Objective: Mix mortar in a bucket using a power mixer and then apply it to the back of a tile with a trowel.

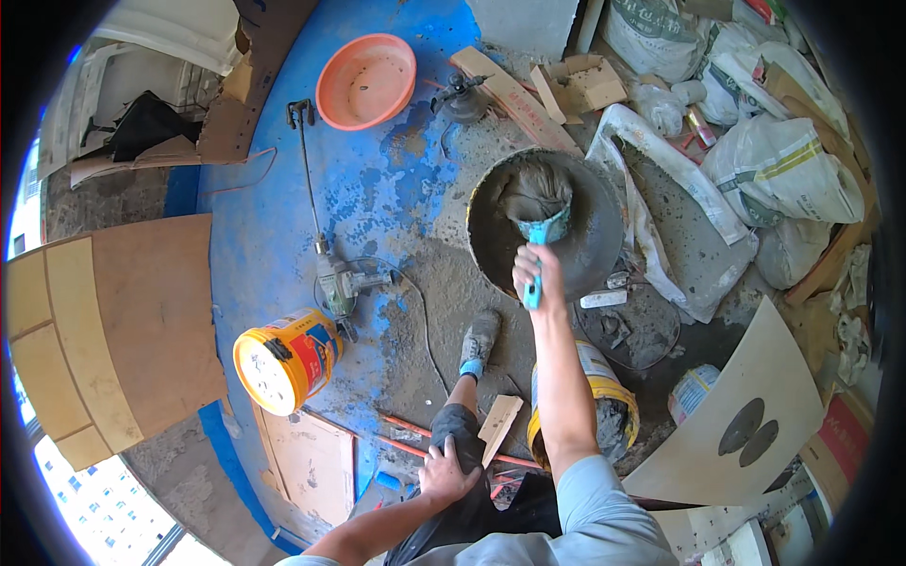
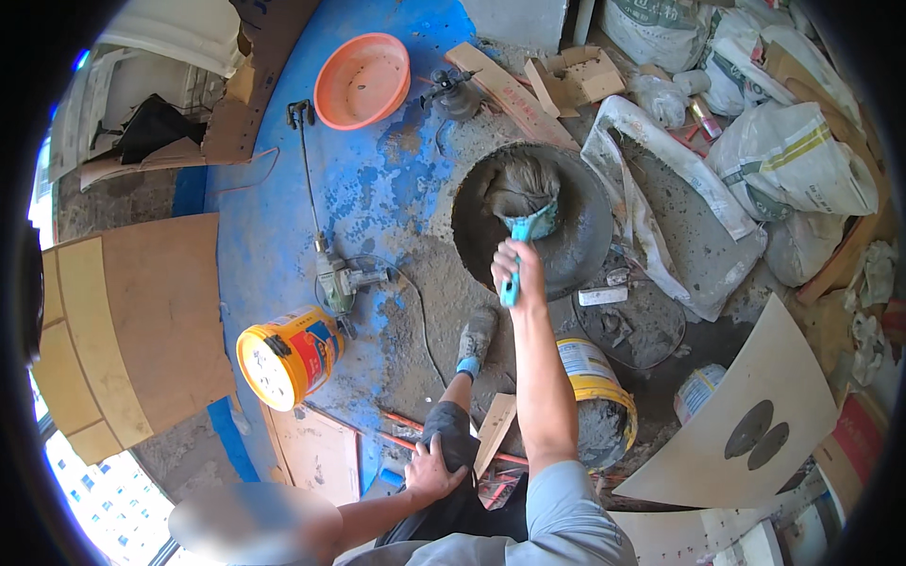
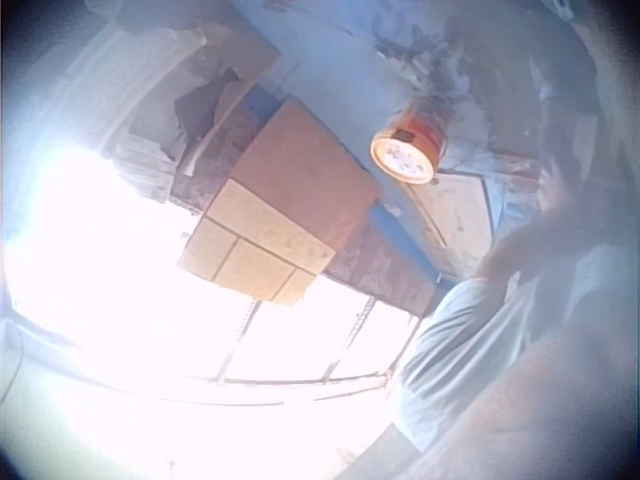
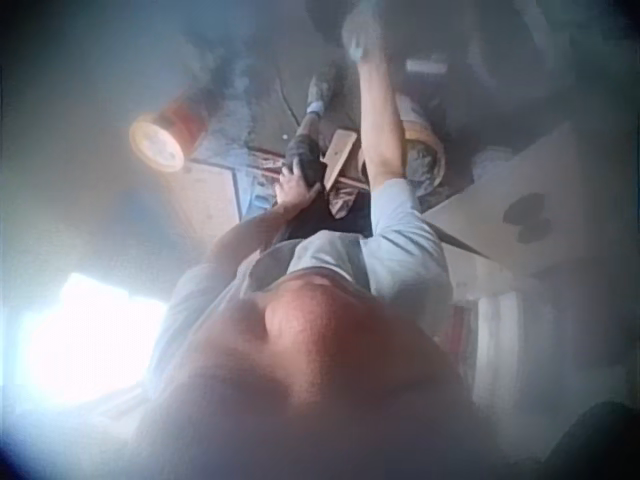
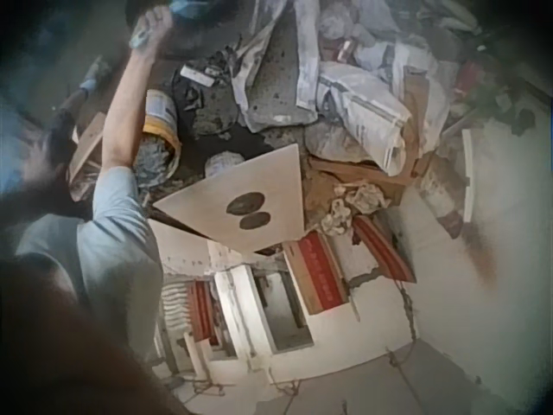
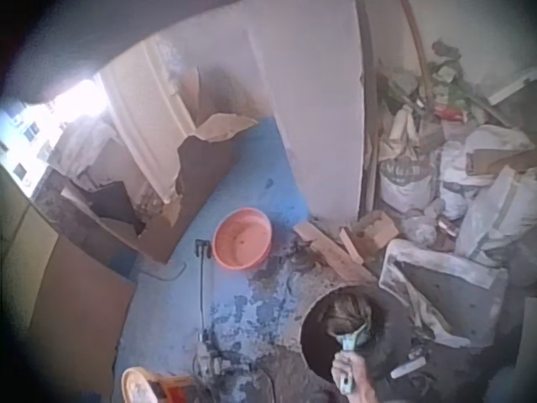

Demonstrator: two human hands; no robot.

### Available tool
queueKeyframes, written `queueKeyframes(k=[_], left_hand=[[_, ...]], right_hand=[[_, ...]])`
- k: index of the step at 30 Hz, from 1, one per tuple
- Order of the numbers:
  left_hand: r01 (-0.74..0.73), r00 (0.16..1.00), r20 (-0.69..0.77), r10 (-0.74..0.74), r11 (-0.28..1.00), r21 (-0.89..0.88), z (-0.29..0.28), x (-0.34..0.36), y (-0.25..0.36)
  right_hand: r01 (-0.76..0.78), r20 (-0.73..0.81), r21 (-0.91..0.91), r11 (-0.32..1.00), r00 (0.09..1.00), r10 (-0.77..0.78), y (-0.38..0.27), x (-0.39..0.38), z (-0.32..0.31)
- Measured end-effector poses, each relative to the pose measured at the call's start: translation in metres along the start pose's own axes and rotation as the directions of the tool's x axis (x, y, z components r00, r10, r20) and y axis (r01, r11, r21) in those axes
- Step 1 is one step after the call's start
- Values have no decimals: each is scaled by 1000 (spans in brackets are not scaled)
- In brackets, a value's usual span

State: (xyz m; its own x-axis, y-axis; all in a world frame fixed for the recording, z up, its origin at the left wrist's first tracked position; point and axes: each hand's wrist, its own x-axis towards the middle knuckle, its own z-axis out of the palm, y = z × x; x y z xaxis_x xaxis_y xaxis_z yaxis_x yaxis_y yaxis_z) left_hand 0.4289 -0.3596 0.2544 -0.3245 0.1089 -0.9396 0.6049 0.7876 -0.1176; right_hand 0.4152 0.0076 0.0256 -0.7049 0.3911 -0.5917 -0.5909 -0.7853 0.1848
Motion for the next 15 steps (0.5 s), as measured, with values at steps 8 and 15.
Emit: queueKeyframes(k=[8, 15], left_hand=[[17, 1000, -17, -15, 991, 133, 28, -10, 47], [43, 990, -138, -2, 954, 296, 100, -24, 116]], right_hand=[[-32, 228, 12, 999, 973, 29, -21, -114, -35], [-113, 507, 98, 989, 861, 48, -98, -302, -50]])
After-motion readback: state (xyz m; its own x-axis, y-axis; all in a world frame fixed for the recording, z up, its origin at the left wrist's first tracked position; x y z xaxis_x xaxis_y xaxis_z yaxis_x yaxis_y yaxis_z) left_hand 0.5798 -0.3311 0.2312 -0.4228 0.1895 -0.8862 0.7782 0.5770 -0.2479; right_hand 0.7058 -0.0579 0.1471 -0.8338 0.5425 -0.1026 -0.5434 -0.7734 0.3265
